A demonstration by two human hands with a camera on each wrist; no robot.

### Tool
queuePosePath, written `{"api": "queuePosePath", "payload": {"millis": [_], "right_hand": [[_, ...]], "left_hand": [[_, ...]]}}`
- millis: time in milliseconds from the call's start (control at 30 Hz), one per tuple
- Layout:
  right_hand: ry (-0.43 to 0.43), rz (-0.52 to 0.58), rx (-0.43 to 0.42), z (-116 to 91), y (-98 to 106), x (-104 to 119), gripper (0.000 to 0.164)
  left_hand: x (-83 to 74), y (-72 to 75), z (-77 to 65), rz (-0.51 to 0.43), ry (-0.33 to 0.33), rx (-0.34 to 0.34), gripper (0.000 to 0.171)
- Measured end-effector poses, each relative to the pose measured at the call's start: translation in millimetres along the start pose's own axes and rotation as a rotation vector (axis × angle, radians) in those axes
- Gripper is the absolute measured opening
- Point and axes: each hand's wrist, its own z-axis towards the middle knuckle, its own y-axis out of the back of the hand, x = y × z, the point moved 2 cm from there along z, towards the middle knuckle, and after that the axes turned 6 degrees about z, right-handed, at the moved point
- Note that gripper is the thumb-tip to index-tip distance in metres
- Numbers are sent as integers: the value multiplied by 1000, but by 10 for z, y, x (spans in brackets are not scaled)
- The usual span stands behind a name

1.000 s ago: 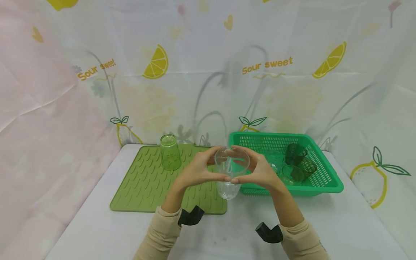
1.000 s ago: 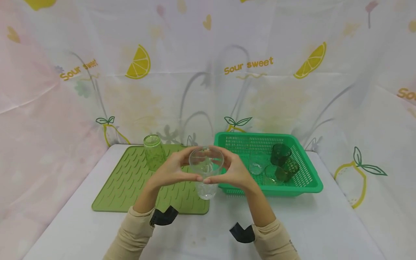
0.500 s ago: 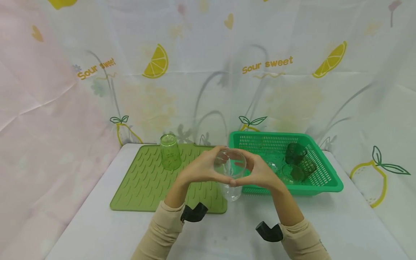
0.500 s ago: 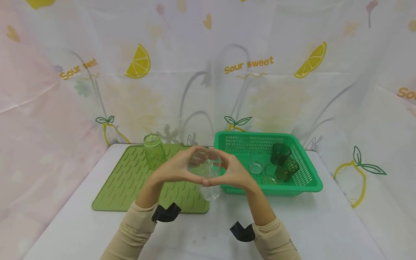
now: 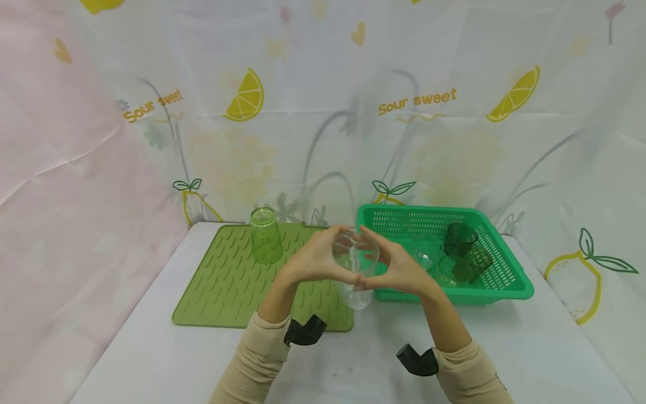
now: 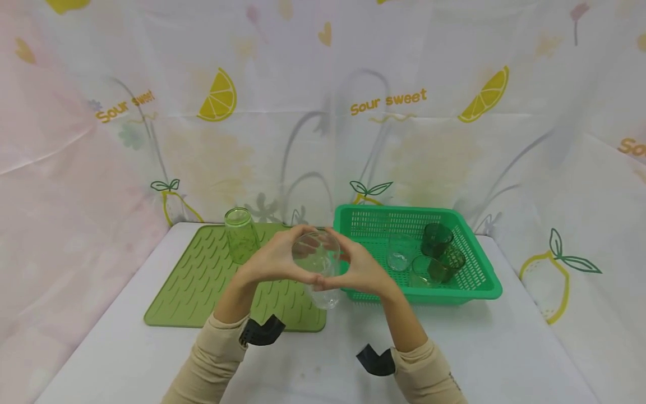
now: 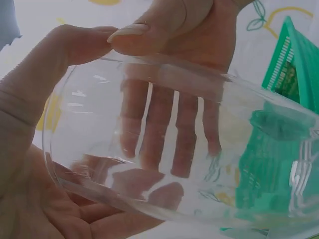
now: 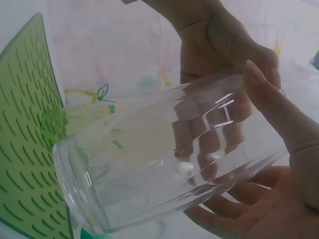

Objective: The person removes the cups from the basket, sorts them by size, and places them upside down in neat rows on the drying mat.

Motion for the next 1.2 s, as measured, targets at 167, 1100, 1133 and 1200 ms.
{"api": "queuePosePath", "payload": {"millis": [167,1100,1133,1200], "right_hand": [[-5,-51,-16,-58,25,7,101],[-153,-55,-176,-345,168,-274,93],[-158,-53,-181,-352,171,-285,93],[-168,-44,-187,-366,178,-311,92]], "left_hand": [[65,13,-29,-92,4,-81,77],[448,-135,-136,-596,-142,-367,82],[456,-146,-138,-613,-134,-371,82],[474,-169,-142,-658,-118,-374,82]]}}
